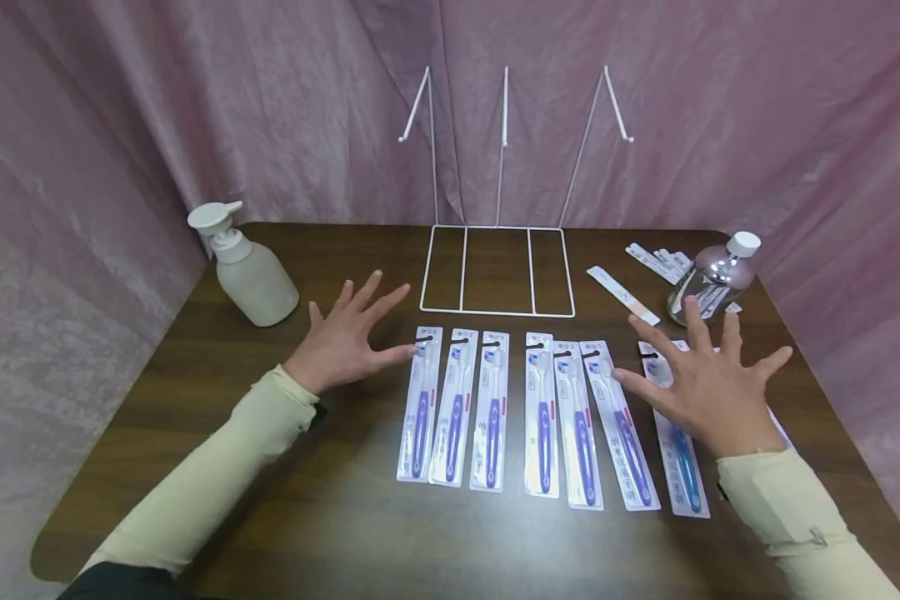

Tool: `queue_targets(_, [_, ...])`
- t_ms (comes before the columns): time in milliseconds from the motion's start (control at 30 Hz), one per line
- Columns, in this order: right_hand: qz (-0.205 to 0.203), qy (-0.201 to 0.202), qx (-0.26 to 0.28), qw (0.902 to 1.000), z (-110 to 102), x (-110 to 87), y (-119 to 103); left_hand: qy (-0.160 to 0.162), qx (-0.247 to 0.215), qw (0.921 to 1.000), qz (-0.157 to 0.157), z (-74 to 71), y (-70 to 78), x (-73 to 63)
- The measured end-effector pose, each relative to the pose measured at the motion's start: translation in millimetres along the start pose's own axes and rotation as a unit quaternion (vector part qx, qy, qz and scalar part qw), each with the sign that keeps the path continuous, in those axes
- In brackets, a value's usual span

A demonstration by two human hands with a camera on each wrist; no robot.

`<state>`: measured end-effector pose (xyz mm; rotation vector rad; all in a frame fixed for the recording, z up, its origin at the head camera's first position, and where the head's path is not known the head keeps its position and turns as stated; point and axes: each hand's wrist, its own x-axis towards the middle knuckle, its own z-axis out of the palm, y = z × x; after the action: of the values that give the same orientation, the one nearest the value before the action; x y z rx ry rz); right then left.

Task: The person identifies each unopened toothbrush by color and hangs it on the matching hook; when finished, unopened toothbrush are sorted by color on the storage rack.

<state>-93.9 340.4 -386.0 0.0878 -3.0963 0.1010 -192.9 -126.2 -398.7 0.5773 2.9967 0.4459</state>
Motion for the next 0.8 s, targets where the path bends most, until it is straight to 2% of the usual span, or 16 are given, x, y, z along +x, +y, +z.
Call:
queue_targets(67, [0.016, -0.012, 0.010, 0.9998, 3.1, -3.1, 6.5, -0.015, -0.026, 0.9995, 0.012, 9.3, -3.1, 8.4])
queue_targets(133, [0.031, -0.023, 0.023, 0.9990, 6.0, -5.0, 16.2, -0.032, -0.080, 0.9960, 0.022, 17.7, -6.3, 18.6])
queue_targets(233, [0.054, -0.034, 0.035, 0.9974, 10.0, -6.2, 39.1, -0.044, -0.185, 0.9814, 0.028, 26.7, -8.2, 37.2])
queue_targets(300, [0.065, -0.040, 0.042, 0.9962, 13.5, -7.5, 59.8, -0.037, -0.250, 0.9673, 0.024, 31.0, -7.9, 51.0])
queue_targets(367, [0.067, -0.041, 0.046, 0.9958, 16.5, -7.2, 81.7, -0.017, -0.296, 0.9548, 0.015, 34.3, -8.1, 65.1])
queue_targets(500, [0.050, -0.042, 0.076, 0.9950, 26.0, -8.2, 119.1, 0.019, -0.349, 0.9369, -0.007, 43.7, -11.8, 88.4])
queue_targets(600, [0.018, -0.037, 0.118, 0.9922, 32.2, -8.7, 139.3, 0.027, -0.377, 0.9258, -0.019, 48.9, -16.0, 98.2])
queue_targets(700, [-0.019, -0.033, 0.158, 0.9867, 36.6, -10.4, 154.4, 0.022, -0.382, 0.9235, -0.022, 54.0, -22.3, 104.2])
queue_targets(733, [-0.025, -0.033, 0.170, 0.9845, 37.8, -11.4, 158.0, 0.018, -0.377, 0.9256, -0.020, 55.9, -24.7, 105.9])
queue_targets(800, [-0.034, -0.030, 0.185, 0.9817, 39.7, -14.1, 164.0, 0.014, -0.350, 0.9364, -0.008, 59.4, -28.6, 109.5])
